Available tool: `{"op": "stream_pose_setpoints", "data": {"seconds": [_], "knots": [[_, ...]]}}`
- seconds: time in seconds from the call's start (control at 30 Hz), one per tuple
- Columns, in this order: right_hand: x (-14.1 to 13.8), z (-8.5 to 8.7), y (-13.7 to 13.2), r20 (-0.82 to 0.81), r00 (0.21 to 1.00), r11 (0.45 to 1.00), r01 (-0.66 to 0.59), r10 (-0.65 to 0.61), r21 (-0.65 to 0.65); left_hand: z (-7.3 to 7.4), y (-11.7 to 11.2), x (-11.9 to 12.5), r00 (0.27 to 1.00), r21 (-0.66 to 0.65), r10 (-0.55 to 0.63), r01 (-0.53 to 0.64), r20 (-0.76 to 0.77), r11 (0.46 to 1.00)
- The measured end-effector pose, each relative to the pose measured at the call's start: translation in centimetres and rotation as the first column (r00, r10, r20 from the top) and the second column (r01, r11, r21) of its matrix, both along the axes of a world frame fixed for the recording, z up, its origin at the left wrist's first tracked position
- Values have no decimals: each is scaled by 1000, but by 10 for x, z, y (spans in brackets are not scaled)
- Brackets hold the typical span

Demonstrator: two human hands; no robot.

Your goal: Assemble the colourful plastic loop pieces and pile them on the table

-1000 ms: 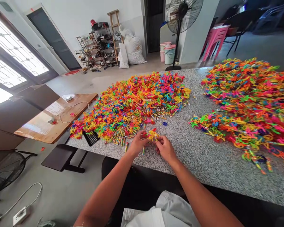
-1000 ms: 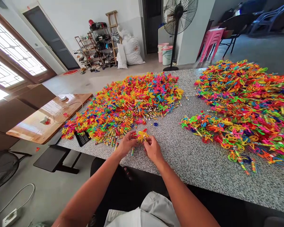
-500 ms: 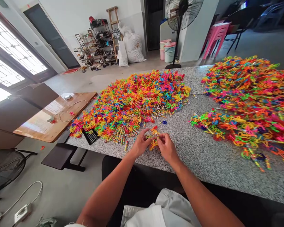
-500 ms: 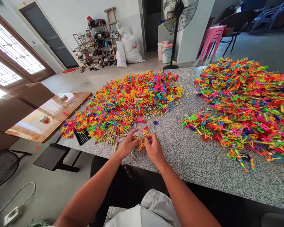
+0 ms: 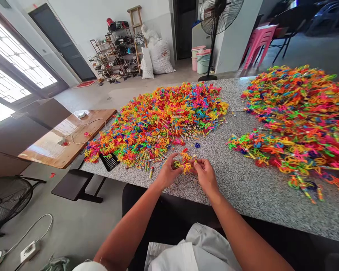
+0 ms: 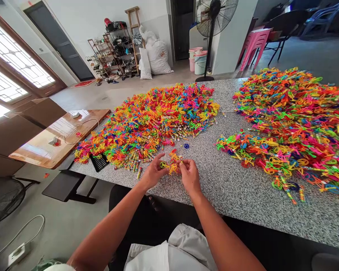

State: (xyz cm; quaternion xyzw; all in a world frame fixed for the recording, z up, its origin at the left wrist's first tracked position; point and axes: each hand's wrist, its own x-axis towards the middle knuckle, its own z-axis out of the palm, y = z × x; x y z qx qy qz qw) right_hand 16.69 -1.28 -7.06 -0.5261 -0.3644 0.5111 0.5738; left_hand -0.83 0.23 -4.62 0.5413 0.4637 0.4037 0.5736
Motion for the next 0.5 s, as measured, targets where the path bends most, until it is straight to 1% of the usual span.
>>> {"op": "stream_pose_setpoints", "data": {"seconds": [0.07,0.1,0.17,0.23,0.3,0.37,0.43,0.5], "knots": [[3,2,-2,73,997,1000,-15,14,9,2,1,-2,999,4,23,-23,-36,1000],[5,4,-4,115,992,999,-48,46,16,5,2,-3,999,1,19,-19,-42,1000],[9,9,-8,175,975,989,-147,139,31,10,2,-6,999,-17,-9,8,-34,1000],[14,14,-11,190,955,970,-240,229,34,15,3,-8,999,-39,-40,40,-11,998],[18,19,-11,149,940,951,-310,306,8,20,4,-12,998,-52,-63,63,14,997],[23,24,-10,39,930,931,-364,365,-31,23,5,-15,995,-56,-84,87,50,995],[26,28,-7,-63,923,922,-384,381,-54,25,6,-17,987,-72,-127,135,97,988],[28,30,-5,-117,920,922,-382,374,-58,28,6,-17,975,-89,-189,200,120,976]]}}
